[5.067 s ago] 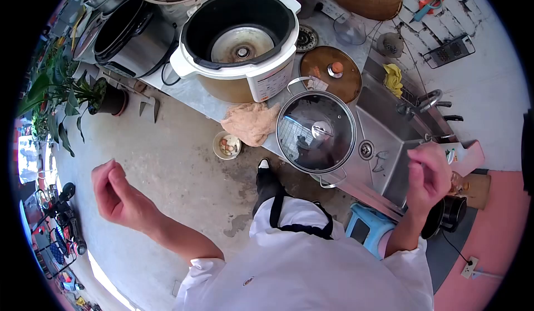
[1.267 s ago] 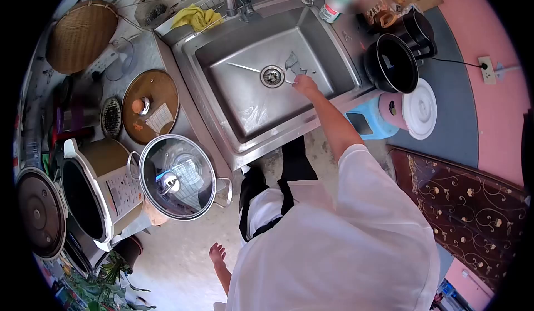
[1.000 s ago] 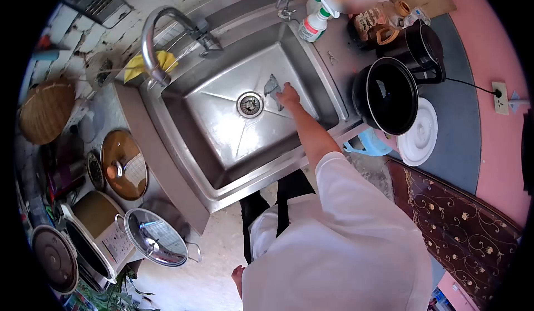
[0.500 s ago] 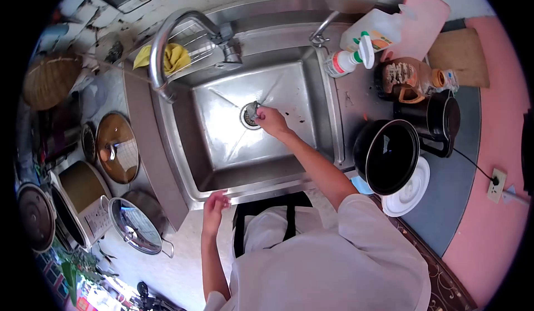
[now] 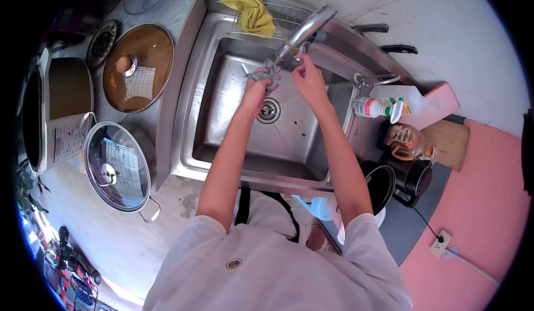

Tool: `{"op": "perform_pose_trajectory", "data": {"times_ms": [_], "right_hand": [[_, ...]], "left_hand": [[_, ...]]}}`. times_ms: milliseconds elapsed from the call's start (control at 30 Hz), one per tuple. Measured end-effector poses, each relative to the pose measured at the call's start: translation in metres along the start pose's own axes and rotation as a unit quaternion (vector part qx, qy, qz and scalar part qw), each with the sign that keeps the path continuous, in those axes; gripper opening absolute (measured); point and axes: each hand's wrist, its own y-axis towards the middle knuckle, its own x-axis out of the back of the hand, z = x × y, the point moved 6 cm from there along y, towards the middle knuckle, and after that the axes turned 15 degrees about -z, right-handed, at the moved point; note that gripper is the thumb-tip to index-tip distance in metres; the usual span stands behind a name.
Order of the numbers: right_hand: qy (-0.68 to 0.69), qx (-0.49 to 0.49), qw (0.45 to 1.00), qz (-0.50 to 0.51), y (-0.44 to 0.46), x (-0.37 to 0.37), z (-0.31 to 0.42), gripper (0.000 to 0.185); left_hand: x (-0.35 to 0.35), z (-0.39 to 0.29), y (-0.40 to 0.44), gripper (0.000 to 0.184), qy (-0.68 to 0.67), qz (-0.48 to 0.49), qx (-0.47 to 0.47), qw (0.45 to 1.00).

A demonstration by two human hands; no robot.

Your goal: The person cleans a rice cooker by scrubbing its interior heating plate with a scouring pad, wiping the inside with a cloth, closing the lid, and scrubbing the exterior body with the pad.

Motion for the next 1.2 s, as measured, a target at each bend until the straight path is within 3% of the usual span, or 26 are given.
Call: {"op": "perform_pose_trajectory", "data": {"times_ms": [67,200,267,300,367,400,467,500,567,633,733,833,900,967,1033,1100,1167,1200], "right_hand": [[-0.039,-0.031,0.998,0.039,-0.018,-0.004,-0.007,0.045],[-0.128,0.001,0.991,0.046,-0.022,0.004,0.016,0.038],[-0.168,0.08,0.982,-0.042,-0.019,0.007,0.036,0.037],[-0.169,0.087,0.981,-0.036,-0.024,-0.001,0.037,0.037],[-0.019,0.017,0.998,-0.066,-0.039,-0.02,0.029,0.04],[-0.019,0.017,0.998,-0.06,-0.043,-0.034,0.033,0.04],[0.19,-0.205,0.96,-0.029,-0.048,-0.067,0.017,0.041],[0.188,-0.207,0.96,-0.026,-0.046,-0.076,0.015,0.041],[0.262,-0.259,0.929,0.043,-0.04,-0.105,0.008,0.041],[0.296,-0.262,0.915,0.084,-0.037,-0.125,-0.005,0.038],[0.296,-0.242,0.921,0.074,-0.034,-0.13,-0.003,0.038],[0.174,-0.195,0.964,0.04,-0.023,-0.118,0.01,0.042],[0.149,-0.119,0.982,0.0,-0.013,-0.108,0.033,0.044],[0.142,-0.093,0.985,0.013,-0.009,-0.11,0.043,0.044],[0.139,-0.067,0.988,0.028,-0.007,-0.111,0.054,0.045],[0.053,-0.048,0.996,0.056,-0.01,-0.11,0.058,0.045],[0.069,-0.03,0.995,0.058,-0.011,-0.108,0.061,0.044],[0.085,-0.013,0.995,0.059,-0.011,-0.108,0.062,0.043]], "left_hand": [[0.003,0.002,0.005,0.051,-0.015,-0.021,-0.014,1.0],[0.005,0.002,0.002,0.046,-0.047,-0.066,-0.016,0.997],[0.008,-0.001,0.006,0.041,-0.052,-0.081,-0.017,0.995],[0.011,-0.003,0.004,0.033,-0.041,-0.107,-0.016,0.993],[0.023,0.001,0.009,0.027,-0.034,-0.14,-0.014,0.989],[0.028,0.013,0.02,0.024,-0.06,-0.128,0.011,0.99],[0.033,0.019,0.02,0.036,-0.042,-0.137,0.06,0.988],[0.029,0.018,0.015,0.036,-0.044,-0.14,0.062,0.987],[0.033,0.01,0.007,0.039,0.051,-0.247,0.007,0.968],[0.041,0.012,0.016,0.043,0.093,-0.237,-0.017,0.967],[0.049,0.014,0.016,0.041,0.072,-0.262,-0.02,0.962],[0.044,0.015,0.01,0.042,-0.018,-0.192,-0.058,0.979],[0.056,0.025,0.004,0.046,-0.098,-0.221,0.002,0.97],[0.084,0.051,0.009,0.052,-0.021,-0.249,0.046,0.967],[0.105,0.057,0.009,0.052,0.167,-0.313,0.026,0.934],[0.108,0.065,0.009,0.048,0.168,-0.338,0.008,0.926],[0.102,0.056,0.012,0.04,0.095,-0.324,-0.105,0.935],[0.094,0.043,0.009,0.04,0.094,-0.325,-0.105,0.935]]}}
